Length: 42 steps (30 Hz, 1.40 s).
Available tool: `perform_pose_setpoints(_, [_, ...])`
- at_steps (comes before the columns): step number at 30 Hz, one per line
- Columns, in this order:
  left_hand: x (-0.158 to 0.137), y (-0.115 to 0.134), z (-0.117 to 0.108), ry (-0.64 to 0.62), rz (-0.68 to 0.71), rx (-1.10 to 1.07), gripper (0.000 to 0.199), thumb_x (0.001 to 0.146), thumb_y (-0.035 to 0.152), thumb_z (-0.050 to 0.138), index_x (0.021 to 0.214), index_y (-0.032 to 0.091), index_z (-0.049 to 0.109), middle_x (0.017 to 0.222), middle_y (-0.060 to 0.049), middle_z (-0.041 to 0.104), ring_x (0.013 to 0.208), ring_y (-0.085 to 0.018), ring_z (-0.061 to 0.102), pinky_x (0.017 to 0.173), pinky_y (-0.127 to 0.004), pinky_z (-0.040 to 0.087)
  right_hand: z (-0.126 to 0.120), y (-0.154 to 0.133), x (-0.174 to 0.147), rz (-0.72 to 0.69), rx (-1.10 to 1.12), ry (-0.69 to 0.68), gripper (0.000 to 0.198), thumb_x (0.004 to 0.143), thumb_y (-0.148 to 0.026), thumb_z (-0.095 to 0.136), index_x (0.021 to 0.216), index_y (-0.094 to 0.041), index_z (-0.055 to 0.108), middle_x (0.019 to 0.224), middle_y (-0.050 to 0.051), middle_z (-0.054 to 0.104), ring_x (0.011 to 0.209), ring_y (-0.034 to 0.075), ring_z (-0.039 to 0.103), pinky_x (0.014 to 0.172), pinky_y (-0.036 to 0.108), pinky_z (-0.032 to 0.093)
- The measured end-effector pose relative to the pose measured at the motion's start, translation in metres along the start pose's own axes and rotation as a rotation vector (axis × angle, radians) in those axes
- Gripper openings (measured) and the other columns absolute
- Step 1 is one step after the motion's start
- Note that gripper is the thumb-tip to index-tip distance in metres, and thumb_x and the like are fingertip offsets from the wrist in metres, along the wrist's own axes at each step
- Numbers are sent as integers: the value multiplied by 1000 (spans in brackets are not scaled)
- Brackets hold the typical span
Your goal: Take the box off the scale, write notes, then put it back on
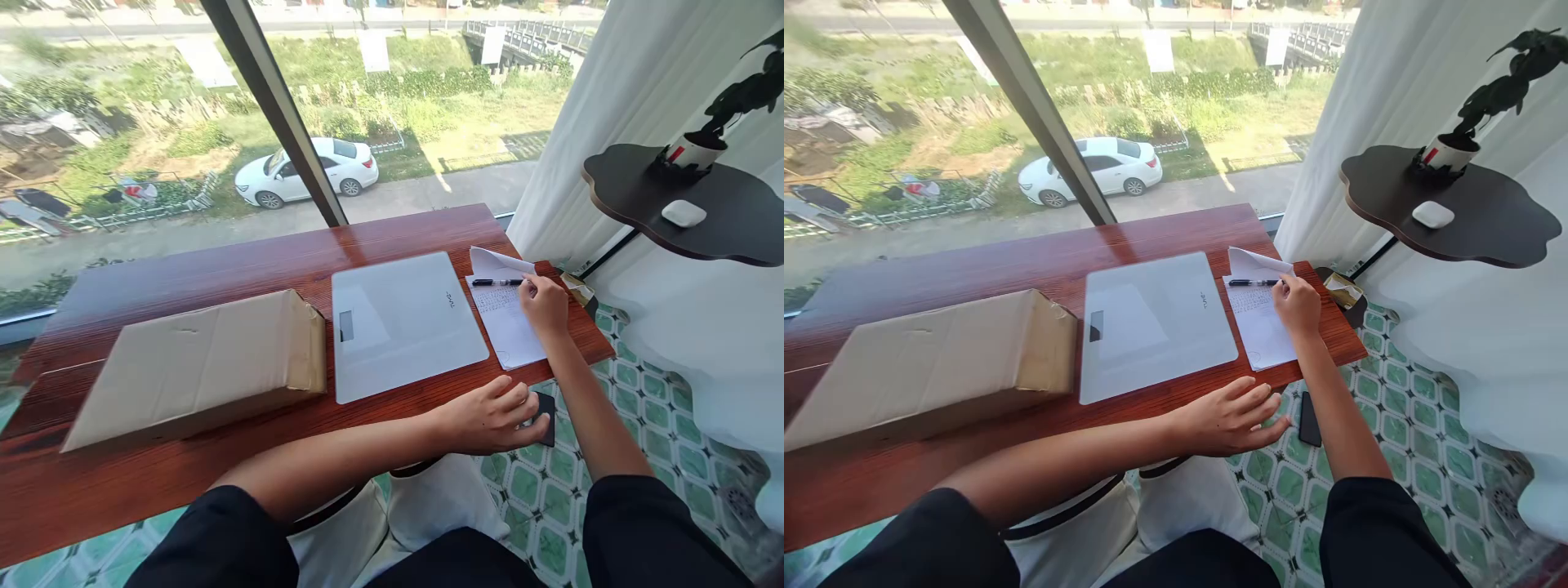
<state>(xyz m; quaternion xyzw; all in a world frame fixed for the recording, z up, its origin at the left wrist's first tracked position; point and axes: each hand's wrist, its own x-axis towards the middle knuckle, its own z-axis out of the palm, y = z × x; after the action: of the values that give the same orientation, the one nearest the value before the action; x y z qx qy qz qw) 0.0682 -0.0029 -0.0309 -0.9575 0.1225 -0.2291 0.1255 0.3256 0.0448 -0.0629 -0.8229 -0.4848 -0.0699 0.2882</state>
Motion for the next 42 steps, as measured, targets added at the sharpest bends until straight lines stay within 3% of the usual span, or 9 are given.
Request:
perform_pose_setpoints(12, [-97,-6,-96,17,-438,235,37,91,28,60,127,22,62,118,-5,71,108,-18,61,96,-35,47,-2,1,3,92,-77,-31,48,88,-31,42,117,-12,75,107,17,73,98,33,67,79,37,42])
perform_pose_setpoints(19, [-169,-4,-146,52,-835,377,49,82,13,62,130,20,59,115,-7,73,110,-21,63,96,-36,49,-18,-15,2,62,-237,-137,53,95,-36,45,138,-10,59,99,17,72,92,35,67,78,42,43])
perform_pose_setpoints(22, [-203,-5,-160,137,-1009,412,50,83,15,60,132,22,58,116,-8,72,111,-22,64,97,-38,51,-30,-46,-10,-71,-85,-69,53,92,-37,50,134,-7,60,94,15,70,95,31,65,84,42,47])
perform_pose_setpoints(25, [-231,-9,-173,236,-1211,428,44,84,21,58,128,22,61,117,-9,71,112,-24,63,104,-44,49,-38,-102,-40,-200,191,32,48,96,-42,46,125,-9,65,90,13,67,87,25,62,86,41,51])
perform_pose_setpoints(27, [-245,-13,-179,306,-1356,465,39,86,26,56,124,19,62,119,-11,70,114,-25,63,107,-47,48,-38,-147,-67,-258,411,-38,47,99,-44,44,129,-13,63,102,13,67,92,22,62,75,34,55])
perform_pose_setpoints(31, [-268,-23,-186,506,-1587,464,38,90,28,50,124,14,59,127,-12,67,120,-22,60,106,-44,50,-24,-232,-118,-373,718,-283,52,102,-44,40,142,-13,52,135,16,59,121,23,58,97,40,55])
perform_pose_setpoints(35, [-294,-29,-181,705,-1778,272,44,91,28,47,133,13,51,140,-14,59,131,-20,56,109,-39,49,-8,-285,-144,-412,763,-497,72,103,-52,35,157,-5,34,159,15,38,150,26,34,126,44,31])
perform_pose_setpoints(39, [-319,-23,-170,666,-1877,98,56,97,40,43,145,12,41,143,-16,58,127,-20,58,109,-38,49,-2,-308,-150,-337,760,-663,87,102,-62,30,162,0,22,167,14,21,156,27,21,129,42,22])
perform_pose_setpoints(42, [-330,-16,-162,569,-1891,69,59,97,54,42,140,15,51,135,-12,65,117,-20,62,98,-34,53,1,-314,-152,-291,749,-748,87,102,-62,28,162,1,20,166,16,23,154,30,26,125,46,29])
